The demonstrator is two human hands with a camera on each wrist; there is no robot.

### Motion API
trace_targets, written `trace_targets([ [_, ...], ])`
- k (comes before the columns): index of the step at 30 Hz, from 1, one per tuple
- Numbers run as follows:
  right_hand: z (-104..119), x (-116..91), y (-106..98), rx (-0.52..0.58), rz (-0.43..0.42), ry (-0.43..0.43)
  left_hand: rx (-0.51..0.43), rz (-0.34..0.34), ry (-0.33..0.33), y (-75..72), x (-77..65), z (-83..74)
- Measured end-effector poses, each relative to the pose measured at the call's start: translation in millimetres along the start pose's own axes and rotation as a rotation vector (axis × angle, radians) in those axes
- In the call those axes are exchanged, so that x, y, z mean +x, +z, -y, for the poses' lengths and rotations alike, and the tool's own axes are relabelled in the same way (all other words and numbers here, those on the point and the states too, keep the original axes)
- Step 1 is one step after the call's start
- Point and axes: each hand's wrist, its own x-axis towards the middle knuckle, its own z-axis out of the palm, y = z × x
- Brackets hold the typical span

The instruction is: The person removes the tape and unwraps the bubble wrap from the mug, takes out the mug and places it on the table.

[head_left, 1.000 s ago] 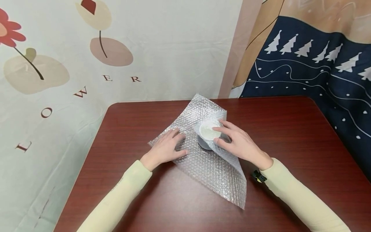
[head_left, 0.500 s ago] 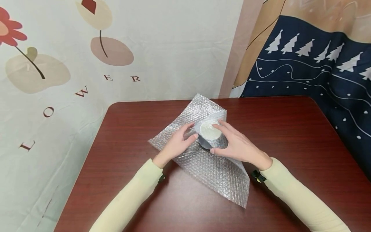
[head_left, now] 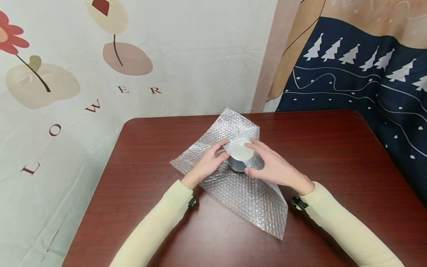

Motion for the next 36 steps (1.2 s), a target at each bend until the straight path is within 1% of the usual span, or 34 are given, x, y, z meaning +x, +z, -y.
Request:
trace_targets([
  [3,-2,-1,-2,0.021,-0.005,-0.002,-0.056,0.019,-0.012,2.0,0.2,-1.2],
  [7,-7,-4,-6,0.041,-0.020,0.004,-0.166,0.047,-0.030,4.7,0.7,-2.8],
  [10,-9,-7,-9,0.060,-0.033,0.012,-0.203,0.056,-0.042,4.8,0.9,-2.9],
  [21,-26,-19,-26,0.123,-0.049,0.072,-0.254,0.070,-0.076,4.9,0.4,-6.3],
  [27,-32,-27,-35,0.106,-0.058,0.089,-0.267,0.071,-0.084,4.5,0.5,-5.2],
  [32,-37,-32,-41,0.126,-0.083,0.092,-0.271,0.070,-0.092,3.2,0.1,-4.0],
  [36,-42,-36,-46,0.139,-0.119,0.098,-0.264,0.071,-0.091,3.1,0.3,-3.7],
])
